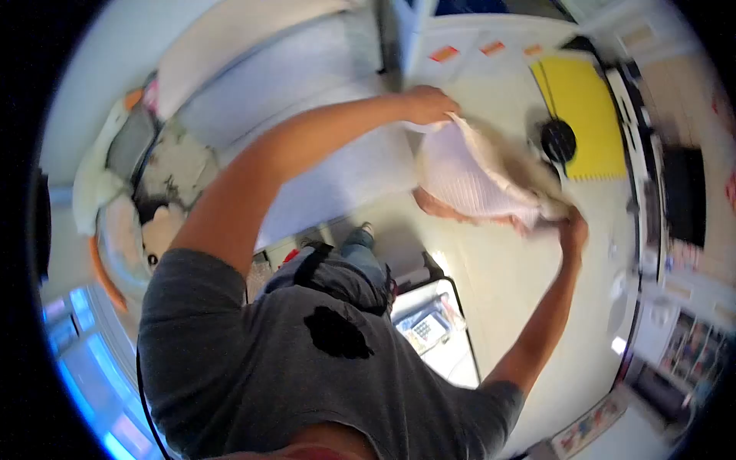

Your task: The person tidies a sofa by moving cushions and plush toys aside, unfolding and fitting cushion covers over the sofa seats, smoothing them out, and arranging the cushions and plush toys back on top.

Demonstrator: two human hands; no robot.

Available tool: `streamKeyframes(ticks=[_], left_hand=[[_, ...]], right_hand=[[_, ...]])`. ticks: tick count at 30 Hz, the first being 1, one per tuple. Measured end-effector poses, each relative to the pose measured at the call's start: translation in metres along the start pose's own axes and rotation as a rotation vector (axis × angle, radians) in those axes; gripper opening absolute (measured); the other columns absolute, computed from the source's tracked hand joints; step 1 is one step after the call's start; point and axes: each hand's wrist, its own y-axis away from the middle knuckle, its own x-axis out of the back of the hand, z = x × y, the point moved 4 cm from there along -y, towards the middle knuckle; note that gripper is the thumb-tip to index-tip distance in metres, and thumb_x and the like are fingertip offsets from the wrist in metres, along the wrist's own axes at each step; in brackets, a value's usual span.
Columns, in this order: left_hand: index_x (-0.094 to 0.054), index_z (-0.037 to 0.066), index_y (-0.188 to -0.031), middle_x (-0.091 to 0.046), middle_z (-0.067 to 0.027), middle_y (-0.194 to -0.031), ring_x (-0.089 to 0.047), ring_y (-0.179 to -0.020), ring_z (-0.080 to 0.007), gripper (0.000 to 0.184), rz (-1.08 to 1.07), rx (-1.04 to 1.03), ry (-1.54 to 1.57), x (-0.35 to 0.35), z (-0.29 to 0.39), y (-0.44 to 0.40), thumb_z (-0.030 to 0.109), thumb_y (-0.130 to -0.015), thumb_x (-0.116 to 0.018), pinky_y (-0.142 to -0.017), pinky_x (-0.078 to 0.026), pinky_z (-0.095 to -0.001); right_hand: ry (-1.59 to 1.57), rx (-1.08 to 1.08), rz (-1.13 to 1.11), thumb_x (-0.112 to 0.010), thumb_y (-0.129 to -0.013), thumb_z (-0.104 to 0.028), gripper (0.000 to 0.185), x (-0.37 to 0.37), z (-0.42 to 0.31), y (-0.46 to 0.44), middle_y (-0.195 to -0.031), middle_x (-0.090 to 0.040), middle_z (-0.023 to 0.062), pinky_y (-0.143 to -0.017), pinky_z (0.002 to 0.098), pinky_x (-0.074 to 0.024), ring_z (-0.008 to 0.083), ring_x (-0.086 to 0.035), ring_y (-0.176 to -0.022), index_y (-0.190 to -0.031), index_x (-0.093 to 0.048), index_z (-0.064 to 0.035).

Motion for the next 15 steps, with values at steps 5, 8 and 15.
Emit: streamKeyframes(ticks=[5, 8, 15], left_hand=[[-0.050, 0.008, -0.104, -0.056, -0.0179, -0.094, -0.052, -0.088, -0.0341, 0.036, 0.591, 0.211, 0.421, 0.044, -0.020, 0.028, 0.034, -0.080, -0.046, -0.078, -0.040, -0.0395], [-0.047, 0.004, -0.106, -0.055, -0.0186, -0.093, -0.053, -0.086, -0.0276, 0.040, 0.493, 0.229, 0.653, 0.045, 0.006, 0.060, 0.036, -0.082, -0.043, -0.076, -0.040, -0.0348], [-0.029, 0.003, -0.125, -0.039, -0.0124, -0.122, -0.036, -0.110, -0.0181, 0.050, 0.356, -0.170, 1.172, 0.025, 0.067, 0.157, 0.033, -0.087, -0.040, -0.092, -0.029, -0.0306]], right_hand=[[-0.710, 0.140, 0.319, -0.050, -0.075, -0.013, 0.038, 0.086, -0.055, 0.003, -0.092, -0.059, 0.0141, -0.074, 0.0308, -0.0422, 0.0207, -0.054, -0.084, -0.109, -0.048, 0.0034], [-0.986, 0.220, 0.317, -0.053, -0.077, -0.014, 0.042, 0.130, -0.129, 0.010, -0.103, -0.054, 0.0120, -0.082, 0.0290, -0.0381, 0.0196, -0.050, -0.093, -0.112, -0.044, 0.0067], [-1.690, 0.394, 0.113, -0.056, -0.079, -0.017, 0.038, 0.148, -0.337, 0.047, -0.103, -0.054, 0.0139, -0.077, 0.0298, -0.0426, 0.0195, -0.053, -0.087, -0.108, -0.048, 0.0057]])
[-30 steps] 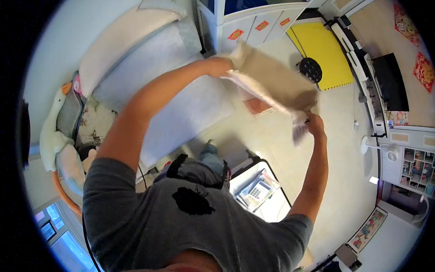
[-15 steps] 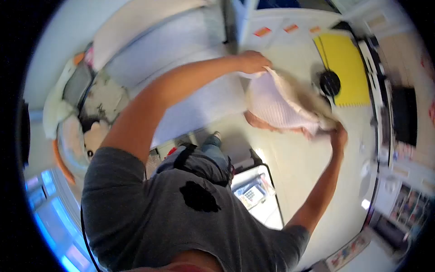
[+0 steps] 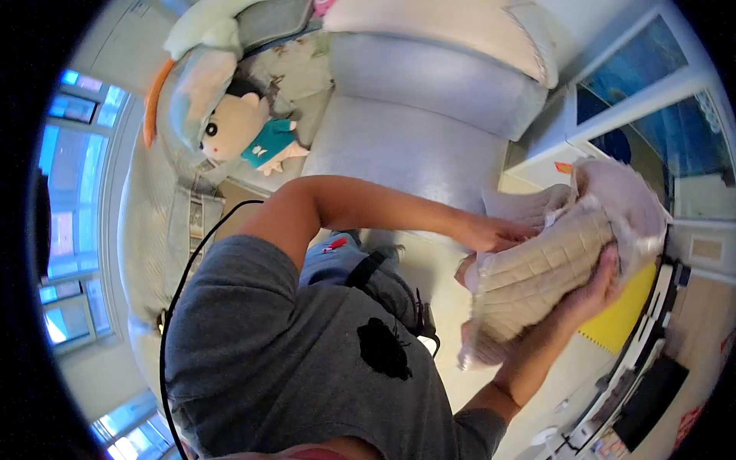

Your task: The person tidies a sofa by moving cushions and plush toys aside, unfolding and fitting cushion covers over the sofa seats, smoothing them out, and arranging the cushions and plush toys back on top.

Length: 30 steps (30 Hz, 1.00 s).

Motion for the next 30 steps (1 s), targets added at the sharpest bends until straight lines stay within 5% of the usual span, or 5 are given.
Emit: streamKeyframes(ticks=[10, 14, 18, 26, 30], left_hand=[[-0.031, 0.005, -0.123, -0.040, -0.0101, -0.120, -0.037, -0.107, -0.0183, 0.048, 0.546, 0.017, -0.389, 0.079, 0.102, 0.190, 0.033, -0.086, -0.041, -0.088, -0.031, -0.0314], [-0.034, 0.005, -0.120, -0.042, -0.0098, -0.116, -0.040, -0.104, -0.0181, 0.046, 0.987, 0.126, -0.568, 0.143, 0.145, 0.306, 0.033, -0.086, -0.042, -0.085, -0.034, -0.0309], [-0.037, 0.005, -0.117, -0.044, -0.0095, -0.113, -0.042, -0.101, -0.0180, 0.043, 1.473, 0.159, -0.717, 0.219, 0.211, 0.446, 0.033, -0.085, -0.042, -0.081, -0.036, -0.0304], [-0.044, 0.005, -0.112, -0.049, -0.0089, -0.107, -0.048, -0.094, -0.0177, 0.040, 1.886, -0.197, -1.044, 0.367, 0.440, 0.720, 0.033, -0.085, -0.043, -0.075, -0.041, -0.0293], [-0.041, 0.003, -0.115, -0.047, -0.0097, -0.111, -0.046, -0.098, -0.0213, 0.040, 2.031, -0.192, -0.889, 0.417, 0.430, 0.753, 0.030, -0.086, -0.039, -0.080, -0.039, -0.0321]], right_hand=[[-0.425, -0.099, -0.503, -0.054, -0.080, -0.023, 0.042, -0.265, 0.037, 0.042, -0.110, -0.049, 0.0098, -0.086, 0.0296, -0.0365, 0.0179, -0.046, -0.099, -0.114, -0.043, -0.0003], [-0.726, -0.498, -0.840, -0.049, -0.083, -0.025, 0.042, -0.331, 0.034, 0.079, -0.110, -0.049, 0.0078, -0.090, 0.0319, -0.0331, 0.0200, -0.045, -0.102, -0.118, -0.040, -0.0031], [-0.342, -0.139, -0.899, -0.046, -0.085, -0.023, 0.037, -0.350, 0.069, 0.077, -0.112, -0.047, 0.0103, -0.087, 0.0305, -0.0364, 0.0182, -0.047, -0.099, -0.114, -0.043, -0.0003], [0.186, -0.536, -0.624, -0.052, -0.081, -0.022, 0.026, -0.296, 0.318, 0.081, -0.084, -0.056, 0.0037, -0.064, 0.0212, -0.0405, 0.0096, -0.051, -0.071, -0.099, -0.054, -0.0022], [0.468, -0.582, -0.548, -0.052, -0.078, -0.022, 0.025, -0.264, 0.404, 0.127, -0.073, -0.055, 0.0033, -0.054, 0.0221, -0.0403, 0.0111, -0.051, -0.061, -0.092, -0.057, -0.0013]])
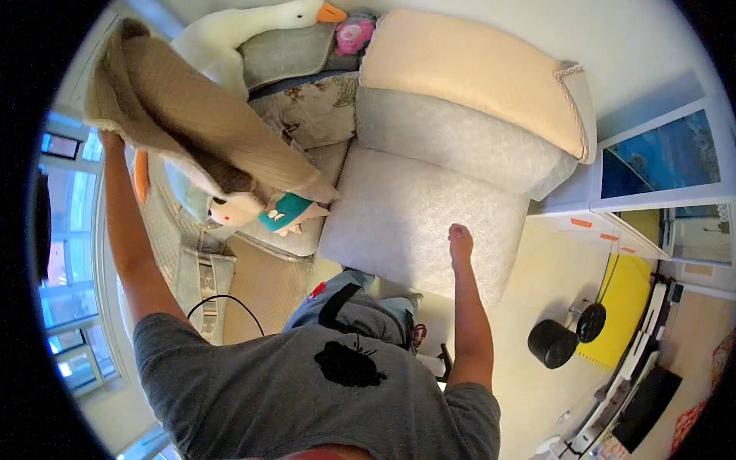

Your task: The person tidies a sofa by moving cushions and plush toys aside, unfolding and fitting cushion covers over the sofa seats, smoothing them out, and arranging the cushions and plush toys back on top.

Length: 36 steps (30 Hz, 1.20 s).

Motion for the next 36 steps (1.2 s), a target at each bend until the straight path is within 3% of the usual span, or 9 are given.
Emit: streamKeyframes(ticks=[5, 8, 12, 14, 16, 18, 22, 29, 36], left_hand=[[-0.051, 0.005, -0.102, -0.050, -0.0072, -0.096, -0.047, -0.083, -0.0217, 0.035, 0.051, 0.554, -0.153, -0.011, -0.202, 0.075, 0.033, -0.082, -0.044, -0.076, -0.039, -0.0338], [-0.044, 0.004, -0.114, -0.047, -0.0141, -0.111, -0.043, -0.104, -0.0266, 0.043, -0.184, 0.543, -0.538, -0.078, -0.234, 0.156, 0.030, -0.080, -0.047, -0.085, -0.036, -0.0357], [-0.047, 0.005, -0.112, -0.042, -0.0154, -0.119, -0.040, -0.106, -0.0312, 0.045, -0.134, -0.150, -1.249, -0.167, -0.196, 0.219, 0.029, -0.075, -0.055, -0.089, -0.032, -0.0391], [-0.050, 0.010, -0.111, -0.041, -0.0130, -0.120, -0.037, -0.109, -0.0303, 0.042, -0.170, 0.156, -0.577, -0.201, -0.221, 0.237, 0.024, -0.072, -0.057, -0.090, -0.030, -0.0416], [-0.052, 0.012, -0.109, -0.042, -0.0128, -0.118, -0.035, -0.111, -0.0306, 0.041, -0.786, -0.315, -1.051, -0.274, -0.166, 0.288, 0.020, -0.070, -0.059, -0.092, -0.028, -0.0438], [-0.051, 0.011, -0.109, -0.040, -0.0132, -0.119, -0.031, -0.114, -0.0306, 0.041, -0.905, -0.511, -0.816, -0.319, -0.156, 0.328, 0.018, -0.069, -0.059, -0.094, -0.025, -0.0442], [-0.040, 0.018, -0.120, -0.030, -0.0096, -0.129, -0.024, -0.121, -0.0292, 0.057, -0.953, -0.684, -0.669, -0.410, -0.110, 0.365, 0.016, -0.068, -0.061, -0.096, -0.022, -0.0447], [-0.032, 0.023, -0.125, -0.026, -0.0076, -0.132, -0.025, -0.121, -0.0265, 0.067, -0.842, -0.750, -0.835, -0.502, -0.094, 0.363, 0.012, -0.066, -0.060, -0.096, -0.022, -0.0465], [-0.034, 0.023, -0.124, -0.031, -0.0078, -0.129, -0.028, -0.120, -0.0258, 0.061, -0.794, -0.903, -0.966, -0.520, -0.111, 0.354, 0.009, -0.069, -0.054, -0.095, -0.023, -0.0466]], right_hand=[[-0.221, -0.347, -0.069, -0.053, -0.077, -0.022, 0.024, -0.036, 0.044, 0.023, -0.074, -0.055, 0.0033, -0.053, 0.0226, -0.0411, 0.0116, -0.053, -0.061, -0.092, -0.055, -0.0031], [-0.292, -0.374, -0.042, -0.052, -0.078, -0.023, 0.024, -0.044, 0.047, 0.024, -0.076, -0.056, 0.0038, -0.055, 0.0226, -0.0415, 0.0113, -0.053, -0.063, -0.093, -0.054, -0.0039], [-0.274, -0.363, 0.003, -0.052, -0.079, -0.024, 0.025, -0.040, 0.029, 0.007, -0.078, -0.057, 0.0048, -0.057, 0.0226, -0.0418, 0.0111, -0.054, -0.064, -0.095, -0.054, -0.0042], [-0.219, -0.317, -0.034, -0.052, -0.079, -0.025, 0.026, -0.039, 0.021, -0.008, -0.080, -0.057, 0.0053, -0.059, 0.0228, -0.0419, 0.0111, -0.054, -0.066, -0.095, -0.054, -0.0049], [-0.146, -0.305, -0.057, -0.052, -0.079, -0.027, 0.027, -0.033, 0.015, -0.038, -0.081, -0.058, 0.0045, -0.059, 0.0225, -0.0416, 0.0108, -0.054, -0.067, -0.096, -0.055, -0.0057], [0.147, -0.110, -0.050, -0.053, -0.079, -0.027, 0.030, -0.023, 0.011, -0.079, -0.082, -0.059, 0.0069, -0.064, 0.0260, -0.0430, 0.0163, -0.055, -0.072, -0.098, -0.054, -0.0044], [0.593, 0.290, 0.062, -0.056, -0.075, -0.023, 0.038, -0.008, -0.054, -0.142, -0.099, -0.054, 0.0161, -0.081, 0.0355, -0.0397, 0.0304, -0.050, -0.095, -0.107, -0.050, -0.0032], [0.938, 0.708, 0.259, -0.059, -0.071, -0.027, 0.051, -0.016, -0.165, -0.232, -0.115, -0.043, 0.0192, -0.086, 0.0409, -0.0371, 0.0302, -0.041, -0.107, -0.113, -0.043, -0.0028], [1.491, 0.496, 0.097, -0.047, -0.072, -0.055, 0.080, -0.041, -0.162, -0.265, -0.128, -0.031, 0.0176, -0.096, 0.0451, -0.0235, 0.0283, -0.030, -0.118, -0.124, -0.028, 0.0021]])
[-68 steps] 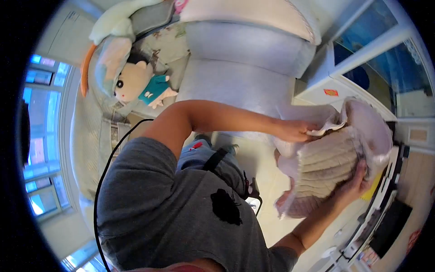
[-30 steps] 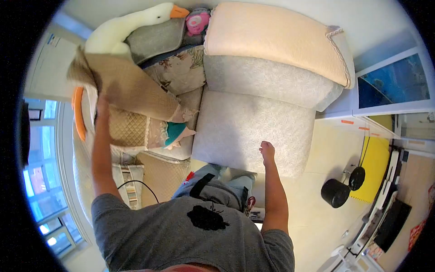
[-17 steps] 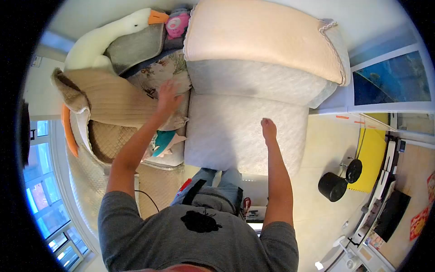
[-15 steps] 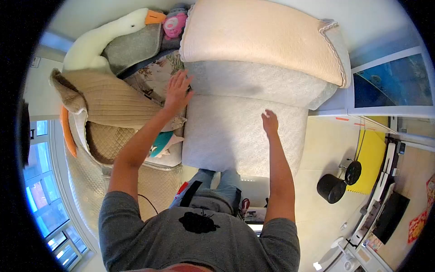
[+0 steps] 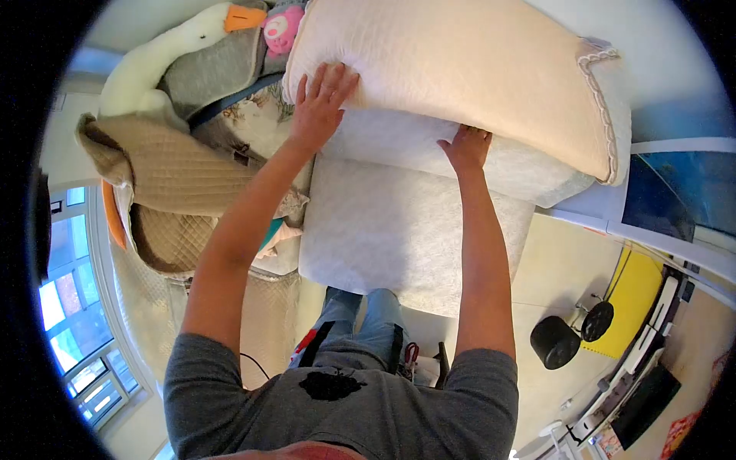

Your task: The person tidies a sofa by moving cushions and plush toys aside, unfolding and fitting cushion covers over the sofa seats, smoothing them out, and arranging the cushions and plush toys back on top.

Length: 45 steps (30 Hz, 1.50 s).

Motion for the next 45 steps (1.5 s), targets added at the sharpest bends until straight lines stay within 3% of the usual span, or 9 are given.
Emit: streamKeyframes(ticks=[3, 7, 9, 13, 15, 22, 24, 35, 45], left_hand=[[-0.038, 0.018, -0.121, -0.033, -0.0089, -0.127, -0.029, -0.119, -0.0254, 0.055, 0.061, -0.075, 0.159, -0.004, 0.013, 0.023, 0.011, -0.069, -0.054, -0.096, -0.023, -0.0450], [-0.043, 0.007, -0.116, -0.037, -0.0119, -0.122, -0.034, -0.114, -0.0269, 0.047, -0.087, -0.376, 0.369, -0.036, 0.042, 0.078, 0.014, -0.071, -0.053, -0.096, -0.024, -0.0424], [-0.043, 0.003, -0.114, -0.040, -0.0137, -0.119, -0.037, -0.111, -0.0291, 0.048, -0.280, -0.197, 0.358, -0.068, 0.037, 0.091, 0.019, -0.071, -0.056, -0.096, -0.024, -0.0426], [-0.043, 0.002, -0.114, -0.039, -0.0154, -0.120, -0.035, -0.112, -0.0308, 0.051, -0.105, 0.174, 0.191, -0.100, -0.012, 0.062, 0.026, -0.071, -0.057, -0.096, -0.023, -0.0439], [-0.042, 0.004, -0.116, -0.038, -0.0160, -0.122, -0.031, -0.115, -0.0317, 0.056, -0.159, 0.322, 0.113, -0.113, -0.033, 0.044, 0.036, -0.071, -0.057, -0.095, -0.022, -0.0456], [-0.035, 0.012, -0.124, -0.032, -0.0141, -0.127, -0.028, -0.117, -0.0341, 0.063, -0.025, 0.242, 0.172, -0.133, -0.031, 0.024, 0.048, -0.074, -0.049, -0.096, -0.020, -0.0459], [-0.037, 0.011, -0.122, -0.031, -0.0133, -0.128, -0.024, -0.120, -0.0308, 0.061, -0.001, 0.268, 0.276, -0.147, -0.036, 0.021, 0.046, -0.073, -0.050, -0.098, -0.017, -0.0461], [-0.035, 0.012, -0.124, -0.027, -0.0118, -0.131, -0.020, -0.122, -0.0303, 0.061, -0.006, 0.129, 0.403, -0.174, -0.075, 0.000, 0.046, -0.075, -0.045, -0.100, -0.016, -0.0426], [-0.037, 0.011, -0.122, -0.032, -0.0106, -0.129, -0.024, -0.120, -0.0295, 0.060, -0.052, 0.177, 0.201, -0.169, -0.077, 0.003, 0.049, -0.075, -0.043, -0.099, -0.017, -0.0415]], right_hand=[[0.020, -0.013, -0.098, -0.039, -0.074, -0.060, 0.082, -0.010, 0.002, -0.005, -0.135, -0.019, 0.0132, -0.098, 0.0502, -0.0117, 0.0288, -0.015, -0.125, -0.129, -0.022, -0.0016], [0.011, -0.067, -0.127, -0.038, -0.074, -0.060, 0.081, -0.012, 0.003, -0.009, -0.136, -0.018, 0.0118, -0.096, 0.0533, -0.0107, 0.0299, -0.015, -0.125, -0.130, -0.021, -0.0033], [-0.042, -0.038, 0.007, -0.037, -0.075, -0.059, 0.079, -0.009, 0.006, -0.009, -0.135, -0.020, 0.0116, -0.096, 0.0532, -0.0097, 0.0302, -0.014, -0.125, -0.130, -0.022, -0.0046], [0.012, -0.023, 0.031, -0.039, -0.075, -0.058, 0.073, -0.001, 0.013, -0.012, -0.132, -0.028, 0.0110, -0.095, 0.0512, -0.0163, 0.0293, -0.022, -0.122, -0.126, -0.031, -0.0065], [-0.128, 0.066, 0.295, -0.044, -0.075, -0.054, 0.063, 0.012, 0.016, -0.013, -0.125, -0.038, 0.0107, -0.093, 0.0454, -0.0265, 0.0277, -0.033, -0.116, -0.119, -0.043, -0.0088], [-0.327, 0.137, 0.274, -0.049, -0.075, -0.047, 0.053, 0.024, 0.020, -0.026, -0.115, -0.046, 0.0135, -0.088, 0.0394, -0.0349, 0.0290, -0.044, -0.106, -0.114, -0.047, -0.0109], [-0.301, 0.120, 0.424, -0.051, -0.074, -0.040, 0.046, 0.023, 0.023, -0.026, -0.112, -0.049, 0.0105, -0.086, 0.0395, -0.0368, 0.0290, -0.045, -0.104, -0.112, -0.049, -0.0120], [-0.391, 0.154, 0.365, -0.049, -0.078, -0.034, 0.045, 0.005, 0.034, -0.031, -0.120, -0.043, 0.0133, -0.093, 0.0402, -0.0298, 0.0301, -0.037, -0.113, -0.116, -0.045, -0.0094], [-0.434, 0.148, 0.166, -0.051, -0.076, -0.038, 0.053, -0.001, 0.042, -0.039, -0.124, -0.038, 0.0133, -0.094, 0.0400, -0.0277, 0.0297, -0.033, -0.116, -0.120, -0.040, -0.0112]])
